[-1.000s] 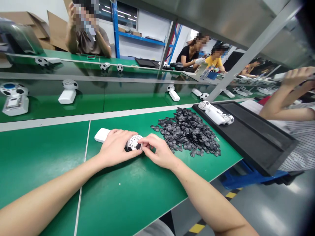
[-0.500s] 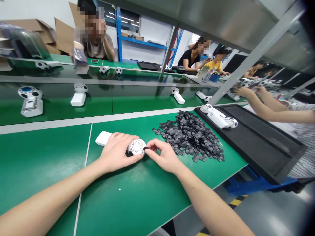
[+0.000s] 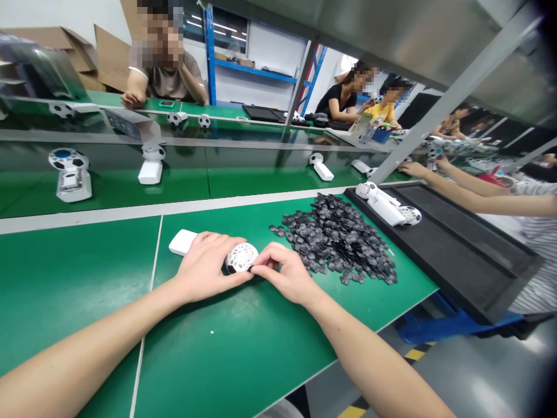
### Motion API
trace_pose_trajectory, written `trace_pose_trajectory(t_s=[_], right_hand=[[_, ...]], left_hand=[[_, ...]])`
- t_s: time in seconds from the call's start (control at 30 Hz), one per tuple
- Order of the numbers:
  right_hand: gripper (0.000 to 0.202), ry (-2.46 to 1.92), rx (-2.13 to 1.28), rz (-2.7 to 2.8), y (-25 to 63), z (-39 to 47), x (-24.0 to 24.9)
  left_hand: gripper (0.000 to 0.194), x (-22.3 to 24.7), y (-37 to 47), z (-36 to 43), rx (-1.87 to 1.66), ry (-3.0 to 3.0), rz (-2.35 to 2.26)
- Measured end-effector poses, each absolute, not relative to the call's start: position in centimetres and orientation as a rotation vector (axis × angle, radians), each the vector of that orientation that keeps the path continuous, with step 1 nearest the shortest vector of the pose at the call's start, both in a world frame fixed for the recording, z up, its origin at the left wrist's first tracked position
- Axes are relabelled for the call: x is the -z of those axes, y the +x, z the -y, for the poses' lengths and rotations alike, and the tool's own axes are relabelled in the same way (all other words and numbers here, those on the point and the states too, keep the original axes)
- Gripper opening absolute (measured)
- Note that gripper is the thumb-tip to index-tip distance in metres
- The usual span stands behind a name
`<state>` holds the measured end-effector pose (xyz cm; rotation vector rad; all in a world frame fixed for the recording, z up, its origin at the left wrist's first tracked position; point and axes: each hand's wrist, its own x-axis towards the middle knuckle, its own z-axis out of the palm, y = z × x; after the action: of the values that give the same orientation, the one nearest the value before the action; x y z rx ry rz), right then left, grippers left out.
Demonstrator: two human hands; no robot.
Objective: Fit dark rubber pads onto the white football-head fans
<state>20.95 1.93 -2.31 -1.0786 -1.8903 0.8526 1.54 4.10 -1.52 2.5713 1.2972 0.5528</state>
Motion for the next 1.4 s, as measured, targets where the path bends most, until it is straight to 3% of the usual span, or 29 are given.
trace_pose_trajectory(t_s=[0.43, 0.7, 1.17, 1.4], right_hand=[[0.015, -1.104, -1.157, 1.683, 20.4, -2.2, 2.8], [0.018, -1.181, -1.105, 1.637, 20.2, -2.2, 3.0], [0.04, -1.109, -1.533, 1.447, 20.5, -4.2, 3.6], [0.03, -1.179, -1.541, 1.505, 20.7, -3.7, 2.7]], left_hand=[[0.055, 1.4, 1.4, -4.1, -0.55, 2.567, -1.311], [0.051, 1.0, 1.9, -4.2, -0.53, 2.532, -1.342], [0.053, 0.9, 1.6, -4.5, -0.46, 2.546, -1.266], [0.049, 0.4, 2.0, -4.3, -0.453, 2.513, -1.311]])
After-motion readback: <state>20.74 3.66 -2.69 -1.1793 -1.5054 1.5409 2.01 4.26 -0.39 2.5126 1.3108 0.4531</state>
